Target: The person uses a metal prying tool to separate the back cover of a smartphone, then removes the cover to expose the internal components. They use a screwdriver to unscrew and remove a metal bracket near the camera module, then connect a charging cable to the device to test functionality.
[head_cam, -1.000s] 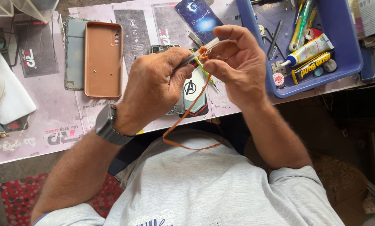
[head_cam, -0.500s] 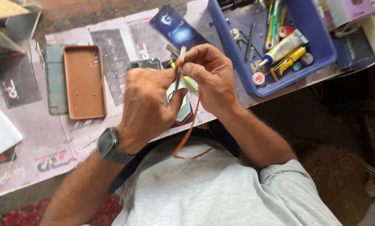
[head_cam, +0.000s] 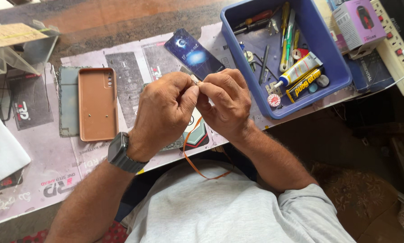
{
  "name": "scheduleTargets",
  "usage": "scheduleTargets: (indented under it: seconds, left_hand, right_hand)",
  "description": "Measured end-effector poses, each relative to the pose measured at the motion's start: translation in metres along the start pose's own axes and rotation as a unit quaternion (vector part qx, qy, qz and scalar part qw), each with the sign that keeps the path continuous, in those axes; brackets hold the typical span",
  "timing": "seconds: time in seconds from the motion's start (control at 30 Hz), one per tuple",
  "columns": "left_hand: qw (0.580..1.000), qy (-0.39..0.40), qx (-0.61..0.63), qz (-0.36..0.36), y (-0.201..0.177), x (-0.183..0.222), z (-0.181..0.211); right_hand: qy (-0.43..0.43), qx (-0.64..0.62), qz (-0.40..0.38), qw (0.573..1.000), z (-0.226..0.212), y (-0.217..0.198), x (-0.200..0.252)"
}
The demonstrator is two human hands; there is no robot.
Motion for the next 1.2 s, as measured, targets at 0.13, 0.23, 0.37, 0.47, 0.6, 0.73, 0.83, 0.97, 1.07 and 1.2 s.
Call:
scheduleTargets:
  seconds: [0.13, 0.23, 0.37, 0.47, 0.6, 0.73, 0.83, 0.97, 1.07, 1.2]
  left_hand:
    - [0.999, -0.031, 0.038, -0.013, 0.000, -0.002, -0.008]
    - [0.998, -0.037, 0.049, -0.016, 0.001, -0.004, -0.011]
    - [0.999, 0.001, 0.038, -0.007, 0.002, -0.003, -0.013]
    - [0.997, 0.009, 0.076, -0.010, 0.004, -0.005, -0.014]
    - [0.998, 0.007, 0.062, -0.006, 0.007, -0.007, -0.015]
    - [0.998, -0.002, 0.058, -0.004, 0.010, -0.008, -0.018]
    - [0.996, 0.002, 0.092, 0.007, 0.015, -0.007, -0.019]
    - [0.989, -0.001, 0.144, 0.016, 0.021, -0.004, -0.021]
    - [0.991, 0.027, 0.127, 0.023, 0.020, -0.005, -0.024]
    - [0.992, 0.027, 0.119, 0.029, 0.017, 0.001, -0.031]
  right_hand:
    - [-0.033, -0.026, -0.014, 0.999, 0.005, -0.001, 0.006]
    - [-0.053, -0.051, -0.017, 0.997, 0.006, -0.001, 0.009]
    - [-0.054, -0.061, -0.025, 0.996, 0.008, -0.003, 0.011]
    - [-0.037, -0.080, -0.015, 0.996, 0.010, -0.004, 0.014]
    - [-0.028, -0.099, -0.013, 0.995, 0.014, -0.002, 0.017]
    - [-0.042, -0.097, -0.024, 0.994, 0.013, -0.004, 0.015]
    - [0.045, -0.121, -0.019, 0.991, 0.011, -0.005, 0.016]
    - [0.261, -0.460, -0.013, 0.849, 0.015, 0.003, 0.028]
    - [0.392, -0.602, -0.054, 0.693, 0.026, 0.011, 0.041]
    - [0.434, -0.655, -0.056, 0.616, 0.037, 0.009, 0.057]
Point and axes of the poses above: each hand's wrist, its own x-axis away from the middle knuckle, its own y-axis out of the palm, z = x × y, the point moved 2 cm from there along -x, towards the middle knuckle, and after that the axes turned 1 degree about -z, right-handed, at the moved point
